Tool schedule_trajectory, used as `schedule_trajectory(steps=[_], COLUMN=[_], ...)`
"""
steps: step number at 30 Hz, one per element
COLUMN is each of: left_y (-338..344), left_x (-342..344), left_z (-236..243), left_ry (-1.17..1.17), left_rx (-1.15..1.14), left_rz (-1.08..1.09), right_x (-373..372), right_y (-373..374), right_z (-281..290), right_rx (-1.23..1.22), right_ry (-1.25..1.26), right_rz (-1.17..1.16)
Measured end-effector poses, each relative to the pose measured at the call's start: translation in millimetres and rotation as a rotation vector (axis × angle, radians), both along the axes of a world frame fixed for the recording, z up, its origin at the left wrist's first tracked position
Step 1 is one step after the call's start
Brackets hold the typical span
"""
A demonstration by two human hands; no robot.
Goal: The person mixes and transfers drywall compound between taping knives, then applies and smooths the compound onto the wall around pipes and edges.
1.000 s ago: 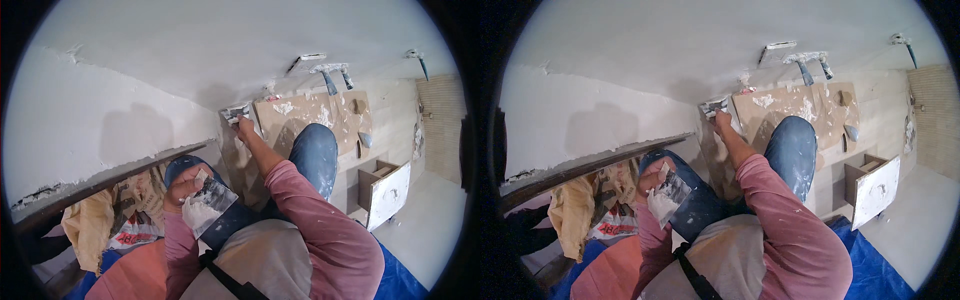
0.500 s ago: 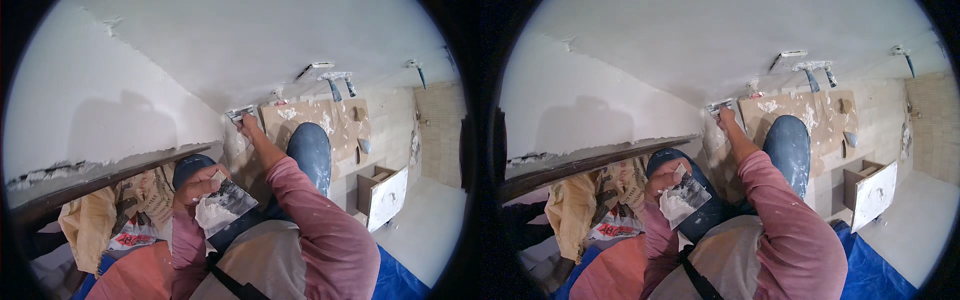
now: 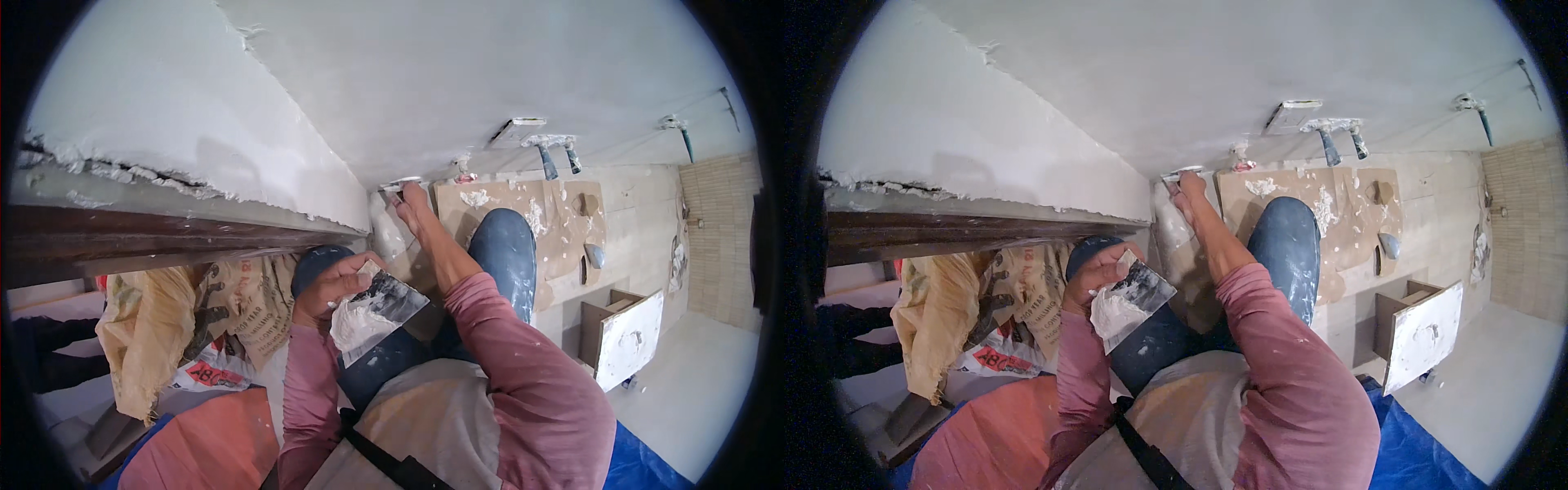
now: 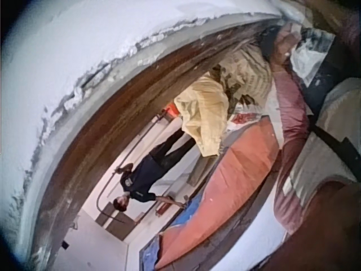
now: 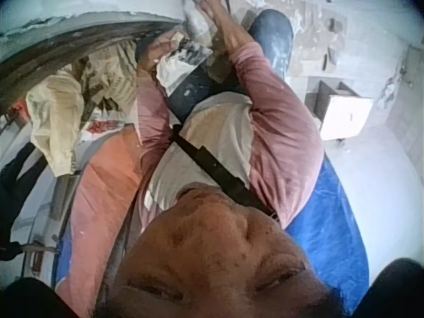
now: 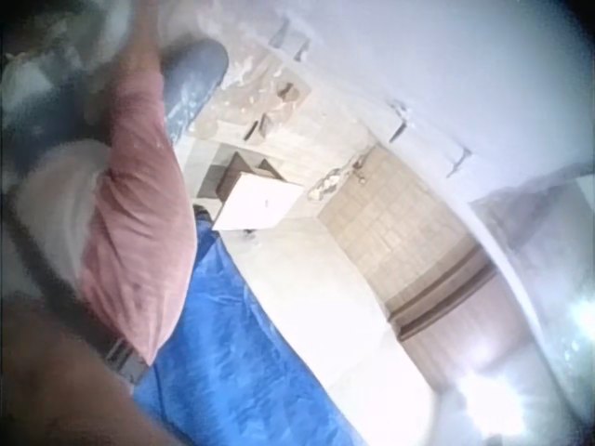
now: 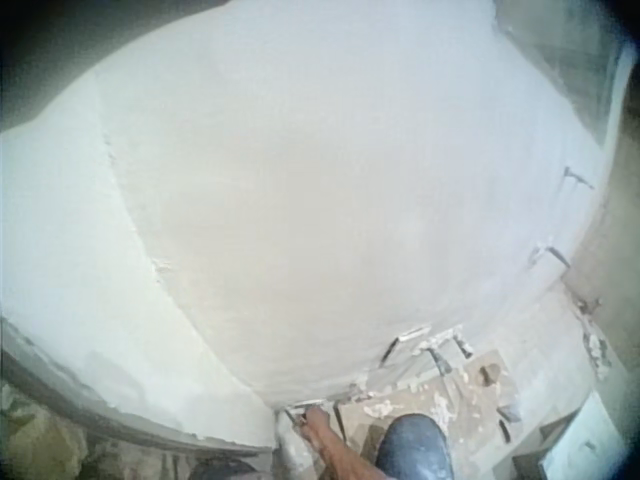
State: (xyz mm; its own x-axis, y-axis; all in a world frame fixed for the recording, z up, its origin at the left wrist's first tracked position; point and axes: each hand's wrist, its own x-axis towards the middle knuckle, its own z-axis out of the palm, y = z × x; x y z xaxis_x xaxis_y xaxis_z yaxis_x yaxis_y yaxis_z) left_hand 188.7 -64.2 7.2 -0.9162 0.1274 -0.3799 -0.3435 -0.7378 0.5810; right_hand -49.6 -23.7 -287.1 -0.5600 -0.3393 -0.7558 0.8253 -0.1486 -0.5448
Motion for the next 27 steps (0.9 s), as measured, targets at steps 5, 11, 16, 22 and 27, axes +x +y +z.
schedule_trajectory(steps=[5,11,16,22,27], left_y=[-0.2,-6.4,-4.9,-4.9,-3.8], left_x=[7.4,7.2,6.0,11.4,5.9], left_z=[1.0,-7.5,-10.8,-9.2,-1.7], left_ry=[-0.037,-0.016,-0.030,-0.034,-0.049], left_rx=[0.043,0.046,0.024,0.053,0.025], left_rz=[0.061,0.017,0.026,0.048,0.042], right_x=[31.2,74.9,32.9,13.3,-6.6], right_y=[-11.8,27.2,14.8,0.3,3.4], right_z=[88.2,28.4,-31.9,-64.6,-80.0], right_rx=[-0.079,0.072,0.062,-0.103,-0.085], right_ry=[-0.072,-0.197,-0.131,-0.359,-0.353], right_rz=[-0.236,-0.196,-0.103,-0.150,-0.162])
